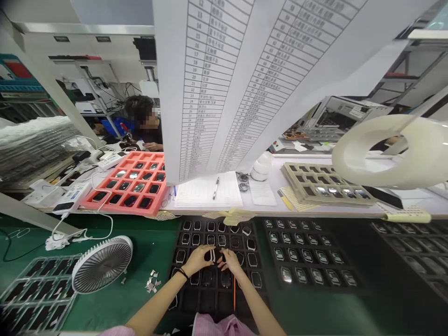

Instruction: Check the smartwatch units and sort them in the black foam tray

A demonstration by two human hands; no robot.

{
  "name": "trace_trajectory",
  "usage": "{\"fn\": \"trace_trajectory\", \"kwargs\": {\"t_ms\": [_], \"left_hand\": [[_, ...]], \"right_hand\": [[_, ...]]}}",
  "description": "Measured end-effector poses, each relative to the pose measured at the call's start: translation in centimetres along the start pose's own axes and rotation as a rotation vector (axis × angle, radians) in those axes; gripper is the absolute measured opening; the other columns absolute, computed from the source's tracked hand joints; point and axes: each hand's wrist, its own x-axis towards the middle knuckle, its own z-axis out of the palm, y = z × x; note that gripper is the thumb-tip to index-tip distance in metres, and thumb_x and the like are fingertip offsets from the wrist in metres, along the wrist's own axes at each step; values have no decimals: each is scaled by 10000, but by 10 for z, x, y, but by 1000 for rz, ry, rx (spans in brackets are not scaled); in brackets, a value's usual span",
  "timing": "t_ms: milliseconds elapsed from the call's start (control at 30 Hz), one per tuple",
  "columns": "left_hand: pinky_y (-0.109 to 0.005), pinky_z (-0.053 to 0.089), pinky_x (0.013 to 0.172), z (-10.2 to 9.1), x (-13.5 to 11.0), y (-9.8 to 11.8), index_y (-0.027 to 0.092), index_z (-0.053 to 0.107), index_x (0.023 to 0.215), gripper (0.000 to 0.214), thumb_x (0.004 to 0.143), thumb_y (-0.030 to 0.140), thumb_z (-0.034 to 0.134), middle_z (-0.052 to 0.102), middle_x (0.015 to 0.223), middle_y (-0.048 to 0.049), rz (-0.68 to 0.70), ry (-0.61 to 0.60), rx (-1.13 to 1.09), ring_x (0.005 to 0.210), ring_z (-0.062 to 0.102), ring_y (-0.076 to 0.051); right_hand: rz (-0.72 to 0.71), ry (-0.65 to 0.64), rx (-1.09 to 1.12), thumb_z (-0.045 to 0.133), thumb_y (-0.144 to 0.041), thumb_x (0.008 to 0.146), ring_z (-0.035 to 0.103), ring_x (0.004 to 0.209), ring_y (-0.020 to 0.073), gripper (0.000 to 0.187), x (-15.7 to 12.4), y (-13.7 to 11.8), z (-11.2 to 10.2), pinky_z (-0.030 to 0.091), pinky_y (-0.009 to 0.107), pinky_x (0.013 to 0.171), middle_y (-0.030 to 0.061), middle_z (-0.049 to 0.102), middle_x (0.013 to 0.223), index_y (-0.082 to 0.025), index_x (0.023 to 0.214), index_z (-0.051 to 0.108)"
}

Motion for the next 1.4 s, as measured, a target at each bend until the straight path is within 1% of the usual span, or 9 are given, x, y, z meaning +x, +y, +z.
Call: {"fn": "trace_trajectory", "kwargs": {"t_ms": [133,233,433,633,767,1000,1167,1300,1400], "left_hand": [[-390,441,981,2,-1,-8,260,562,1251,577,701,191,723,635,1210,-53,-16,-7,124,1117,564,-251],[-447,411,1003,-6,-16,-21,286,449,1354,596,795,218,644,575,1292,-73,-40,28,209,1196,507,-274],[-527,138,1150,-6,-47,-51,339,322,1419,506,929,366,446,314,1518,-27,-21,22,311,1413,222,-250],[-486,183,1152,-3,-51,-69,329,263,1442,471,974,359,297,278,1531,-16,37,68,415,1416,215,-208],[-498,198,1143,-9,-74,-87,268,248,1457,485,975,306,266,271,1532,-66,-57,183,440,1416,211,-221],[-535,256,1109,-4,-91,-99,243,389,1393,468,940,215,276,374,1484,-93,-151,277,436,1386,295,-250],[-543,276,1106,3,-68,-73,215,459,1317,459,894,147,292,437,1433,-112,-87,380,392,1339,381,-255],[-530,291,1112,11,-61,-43,235,495,1264,440,871,127,330,478,1389,-87,7,323,319,1301,429,-247],[-527,322,1091,20,-56,-16,217,549,1190,417,851,87,343,540,1308,-92,41,150,285,1245,478,-250]], "right_hand": [[-161,147,-259,525,-432,792,632,854,254,276,11,7,-2,489,358,791,66,639,749,-186,686,590],[-242,210,-424,499,-276,798,617,915,260,148,9,12,5,465,358,822,81,642,873,-189,818,616],[-375,335,-690,424,-151,817,533,1106,276,335,-16,20,9,409,403,931,106,575,1125,-203,1105,588],[-312,517,-871,407,-108,811,580,1001,311,390,-50,41,-10,439,420,837,139,575,1041,-175,1161,565],[-225,480,-952,389,-91,811,634,886,285,440,-67,61,-12,473,370,757,142,623,976,-142,1225,528],[-315,483,-745,368,-34,766,639,910,250,443,-83,67,-3,488,339,793,124,661,978,-169,1115,604],[-527,518,-656,317,-159,893,620,970,217,348,-81,13,-20,492,316,852,114,634,1040,-189,1092,601],[-805,633,-648,300,-208,933,598,862,236,340,-65,-89,-39,495,352,749,125,614,935,-150,1095,593],[-871,624,-681,331,-197,936,575,860,216,313,-37,-168,-47,477,344,770,105,607,937,-130,1110,582]]}}
